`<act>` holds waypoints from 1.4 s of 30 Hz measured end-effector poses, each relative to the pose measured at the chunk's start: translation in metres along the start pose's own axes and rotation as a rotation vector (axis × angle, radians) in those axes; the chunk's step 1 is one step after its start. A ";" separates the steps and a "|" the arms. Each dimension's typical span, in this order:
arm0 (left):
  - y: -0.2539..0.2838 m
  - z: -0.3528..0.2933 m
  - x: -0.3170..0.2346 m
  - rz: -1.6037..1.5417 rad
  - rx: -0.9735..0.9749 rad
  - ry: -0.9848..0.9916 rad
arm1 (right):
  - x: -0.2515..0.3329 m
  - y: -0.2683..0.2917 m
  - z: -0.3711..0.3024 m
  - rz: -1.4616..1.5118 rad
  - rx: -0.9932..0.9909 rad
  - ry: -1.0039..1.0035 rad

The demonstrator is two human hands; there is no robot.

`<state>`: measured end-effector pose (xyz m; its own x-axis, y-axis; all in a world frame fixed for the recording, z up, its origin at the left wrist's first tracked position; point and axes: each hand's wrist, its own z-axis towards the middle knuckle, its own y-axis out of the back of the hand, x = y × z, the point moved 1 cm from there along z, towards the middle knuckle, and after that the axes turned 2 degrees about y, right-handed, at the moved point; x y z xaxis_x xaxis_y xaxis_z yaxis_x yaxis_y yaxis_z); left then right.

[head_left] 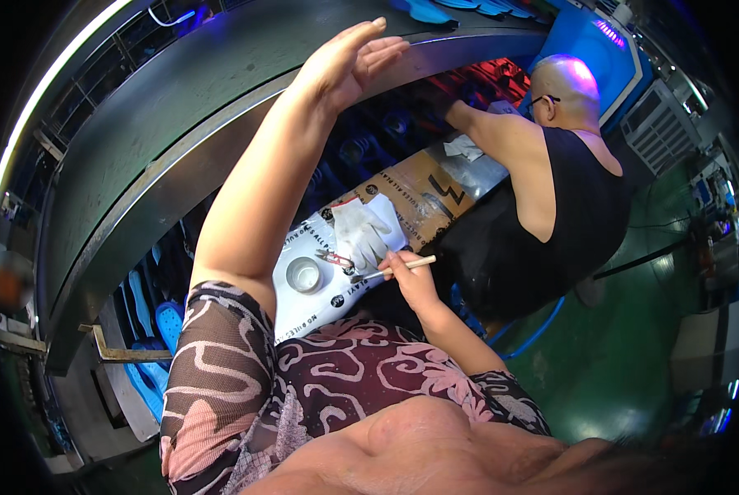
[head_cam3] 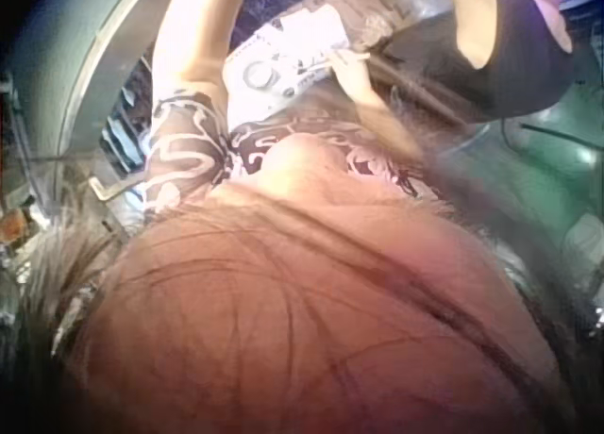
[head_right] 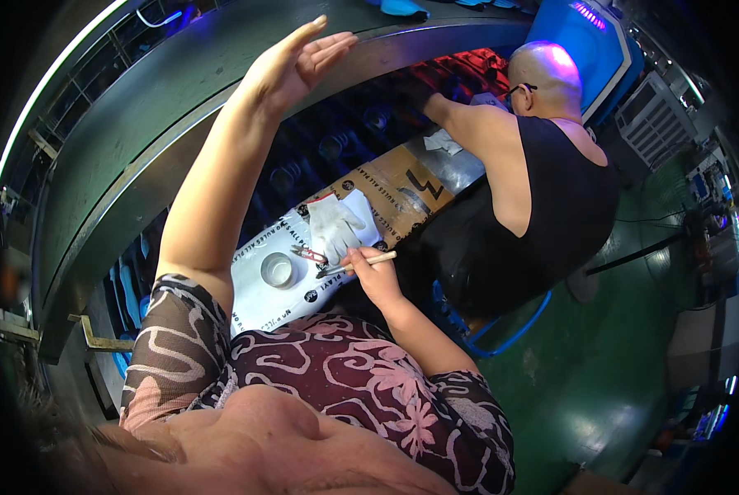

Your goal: The person applies liquid to shoe soles using a brush and places them onto an overhead conveyor.

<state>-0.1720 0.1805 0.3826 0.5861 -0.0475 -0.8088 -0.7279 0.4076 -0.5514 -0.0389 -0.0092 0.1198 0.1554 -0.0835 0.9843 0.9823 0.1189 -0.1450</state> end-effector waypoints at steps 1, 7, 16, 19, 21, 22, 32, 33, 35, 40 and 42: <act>-0.001 -0.016 0.004 0.027 0.030 -0.024 | -0.002 0.001 0.000 0.002 0.006 -0.007; 0.082 -0.188 0.030 0.528 -0.186 0.025 | -0.015 -0.001 -0.001 0.084 0.043 -0.050; 0.213 -0.529 0.048 1.902 -1.227 0.109 | -0.018 -0.034 0.011 0.157 0.183 -0.086; 0.218 -0.561 0.070 1.848 -1.295 0.303 | -0.011 -0.044 0.012 0.145 0.212 -0.084; 0.215 -0.560 0.073 1.774 -1.302 0.350 | -0.005 -0.046 0.012 0.084 0.245 -0.065; 0.217 -0.555 0.069 1.774 -1.290 0.357 | -0.006 -0.047 0.013 0.083 0.226 -0.075; 0.191 -0.561 0.035 0.624 -1.376 0.371 | -0.012 -0.034 0.002 0.032 0.196 -0.169; 0.191 -0.563 0.035 0.407 -1.303 0.334 | -0.011 -0.034 0.003 0.011 0.191 -0.182; 0.191 -0.557 0.039 0.111 -1.270 0.213 | -0.013 -0.033 0.006 0.012 0.183 -0.196; 0.137 -0.479 0.056 0.159 -1.015 0.019 | -0.004 -0.041 0.016 0.017 0.239 -0.207; 0.124 -0.450 0.068 0.398 -1.058 0.077 | 0.001 -0.051 0.019 0.025 0.236 -0.198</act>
<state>-0.3824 -0.1822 0.1678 0.2489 -0.1574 -0.9557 -0.8143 -0.5682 -0.1185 -0.0907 0.0032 0.1297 0.1327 0.1142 0.9846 0.9233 0.3469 -0.1647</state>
